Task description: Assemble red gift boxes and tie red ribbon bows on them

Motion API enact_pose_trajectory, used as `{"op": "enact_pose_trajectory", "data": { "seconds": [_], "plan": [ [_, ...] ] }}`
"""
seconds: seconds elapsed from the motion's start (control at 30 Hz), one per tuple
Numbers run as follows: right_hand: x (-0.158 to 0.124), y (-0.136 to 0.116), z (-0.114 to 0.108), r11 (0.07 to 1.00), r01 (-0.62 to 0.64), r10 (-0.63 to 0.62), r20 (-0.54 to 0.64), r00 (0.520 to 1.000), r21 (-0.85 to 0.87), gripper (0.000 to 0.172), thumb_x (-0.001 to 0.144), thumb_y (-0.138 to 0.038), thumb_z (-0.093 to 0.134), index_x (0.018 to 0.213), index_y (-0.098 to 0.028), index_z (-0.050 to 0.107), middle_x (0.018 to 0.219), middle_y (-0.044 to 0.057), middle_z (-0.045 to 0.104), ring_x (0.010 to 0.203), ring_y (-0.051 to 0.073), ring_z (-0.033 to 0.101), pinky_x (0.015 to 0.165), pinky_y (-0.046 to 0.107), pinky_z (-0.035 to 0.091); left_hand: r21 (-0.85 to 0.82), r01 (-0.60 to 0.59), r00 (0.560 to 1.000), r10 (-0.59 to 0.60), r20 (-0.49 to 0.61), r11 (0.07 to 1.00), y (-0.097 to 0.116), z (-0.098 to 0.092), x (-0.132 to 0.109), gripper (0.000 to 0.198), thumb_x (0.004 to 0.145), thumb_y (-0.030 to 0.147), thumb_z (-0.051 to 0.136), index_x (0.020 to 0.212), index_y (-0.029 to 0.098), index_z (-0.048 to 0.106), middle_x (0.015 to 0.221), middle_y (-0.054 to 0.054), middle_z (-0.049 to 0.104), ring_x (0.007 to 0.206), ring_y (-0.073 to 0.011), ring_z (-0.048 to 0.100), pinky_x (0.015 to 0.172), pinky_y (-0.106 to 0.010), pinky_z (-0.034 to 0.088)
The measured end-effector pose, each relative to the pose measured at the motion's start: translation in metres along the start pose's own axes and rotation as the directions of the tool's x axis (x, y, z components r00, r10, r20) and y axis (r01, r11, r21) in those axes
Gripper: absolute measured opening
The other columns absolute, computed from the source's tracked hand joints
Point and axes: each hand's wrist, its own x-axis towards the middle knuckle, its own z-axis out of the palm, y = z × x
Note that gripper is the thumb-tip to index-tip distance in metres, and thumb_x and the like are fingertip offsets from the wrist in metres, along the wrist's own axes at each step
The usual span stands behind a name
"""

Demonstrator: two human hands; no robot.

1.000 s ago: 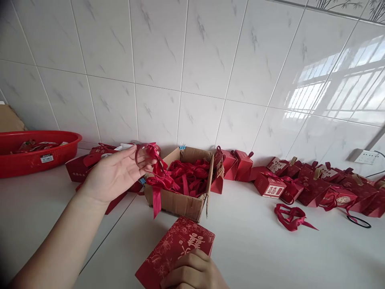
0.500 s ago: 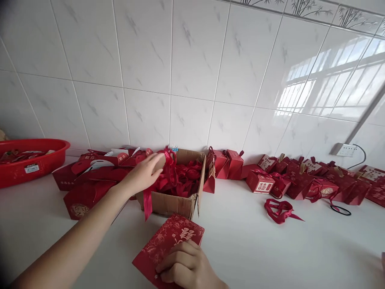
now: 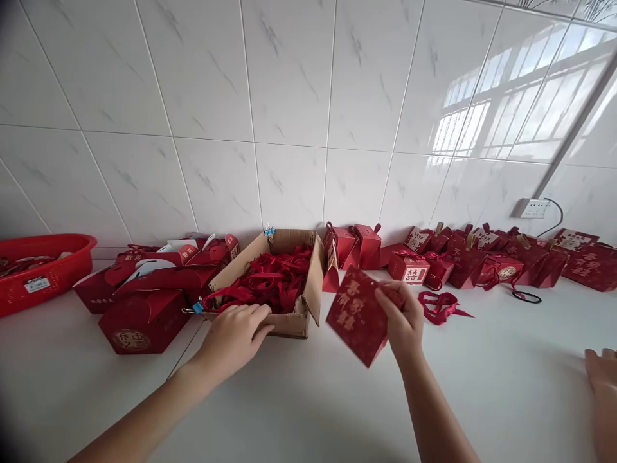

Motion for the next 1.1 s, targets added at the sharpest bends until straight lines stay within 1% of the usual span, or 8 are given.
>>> {"op": "enact_pose_trajectory", "data": {
  "seconds": [0.23, 0.33, 0.43, 0.57, 0.7, 0.8, 0.9, 1.1],
  "plan": [
    [0.012, 0.032, 0.005, 0.926, -0.083, 0.052, -0.093, 0.994, -0.369, 0.023, 0.066, -0.037, 0.063, 0.08, -0.019, 0.058, 0.074, 0.007, 0.065, 0.068, 0.025, 0.058, 0.068, 0.04, 0.045, 0.183, -0.11, 0.98, 0.138, -0.146, 0.977, 0.02, 0.025, -0.046, 0.032, 0.084, 0.001, 0.039, 0.1, 0.016, 0.062, 0.08, -0.008, 0.068, 0.068, -0.0233, 0.063, 0.064, -0.036, 0.047],
    [0.015, 0.017, 0.008, 0.871, -0.061, -0.009, -0.139, 0.99, -0.488, 0.037, 0.062, -0.032, 0.065, 0.095, -0.017, 0.057, 0.096, 0.015, 0.064, 0.095, 0.036, 0.057, 0.086, 0.055, 0.041, 0.247, -0.153, 0.951, 0.211, -0.228, 0.957, 0.025, 0.04, -0.059, 0.039, 0.08, -0.002, 0.042, 0.109, 0.015, 0.06, 0.086, -0.008, 0.07, 0.074, -0.0225, 0.066, 0.07, -0.036, 0.049],
    [0.013, -0.024, 0.021, 0.8, 0.203, -0.272, -0.04, 0.961, -0.565, 0.043, 0.07, -0.034, 0.065, 0.108, -0.019, 0.054, 0.117, 0.015, 0.057, 0.116, 0.036, 0.048, 0.1, 0.058, 0.033, 0.289, -0.134, 0.921, 0.227, -0.317, 0.948, 0.028, 0.052, -0.064, 0.033, 0.08, 0.001, 0.048, 0.108, 0.013, 0.059, 0.087, -0.008, 0.071, 0.075, -0.0231, 0.067, 0.072, -0.036, 0.05],
    [0.012, -0.088, 0.066, 0.708, 0.633, -0.521, 0.373, 0.768, -0.314, 0.03, 0.084, -0.032, 0.059, 0.111, -0.023, 0.054, 0.119, 0.011, 0.057, 0.115, 0.027, 0.052, 0.093, 0.045, 0.047, 0.304, -0.083, 0.89, 0.208, -0.406, 0.949, 0.033, 0.064, -0.07, 0.029, 0.08, 0.005, 0.052, 0.108, 0.013, 0.058, 0.09, -0.008, 0.072, 0.078, -0.0236, 0.068, 0.076, -0.036, 0.049],
    [0.032, -0.115, 0.139, 0.702, 0.655, -0.338, 0.678, 0.653, -0.281, 0.031, 0.089, -0.029, 0.05, 0.119, -0.02, 0.054, 0.126, 0.01, 0.056, 0.119, 0.023, 0.051, 0.101, 0.038, 0.044, 0.288, -0.03, 0.855, 0.174, -0.488, 0.957, 0.039, 0.075, -0.08, 0.025, 0.08, 0.008, 0.05, 0.103, 0.015, 0.057, 0.092, -0.008, 0.074, 0.082, -0.0246, 0.07, 0.077, -0.035, 0.047],
    [0.049, -0.109, 0.188, 0.687, 0.611, -0.215, 0.693, 0.688, -0.393, 0.031, 0.094, -0.028, 0.042, 0.117, -0.016, 0.06, 0.127, 0.014, 0.055, 0.125, 0.03, 0.046, 0.105, 0.046, 0.038, 0.274, -0.052, 0.841, 0.19, -0.507, 0.96, 0.041, 0.078, -0.084, 0.023, 0.077, 0.009, 0.051, 0.099, 0.015, 0.057, 0.088, -0.007, 0.074, 0.079, -0.0243, 0.07, 0.073, -0.033, 0.047],
    [0.044, -0.099, 0.213, 0.668, 0.566, -0.061, 0.722, 0.689, -0.483, 0.053, 0.092, -0.048, 0.044, 0.134, -0.015, 0.049, 0.14, 0.022, 0.043, 0.132, 0.044, 0.034, 0.099, 0.06, 0.036, 0.257, -0.095, 0.843, 0.215, -0.493, 0.962, 0.039, 0.076, -0.083, 0.022, 0.076, 0.011, 0.054, 0.097, 0.016, 0.057, 0.081, -0.004, 0.073, 0.071, -0.0224, 0.069, 0.067, -0.032, 0.046],
    [-0.029, -0.093, 0.196, 0.641, 0.67, 0.141, 0.915, 0.377, -0.375, 0.07, 0.07, -0.071, 0.061, 0.117, -0.018, 0.064, 0.139, 0.02, 0.048, 0.126, 0.051, 0.04, 0.089, 0.062, 0.045, 0.208, -0.107, 0.835, 0.201, -0.512, 0.972, 0.033, 0.066, -0.073, 0.028, 0.071, 0.005, 0.056, 0.096, 0.017, 0.058, 0.07, -0.001, 0.068, 0.058, -0.0184, 0.061, 0.06, -0.03, 0.043]
  ]
}}
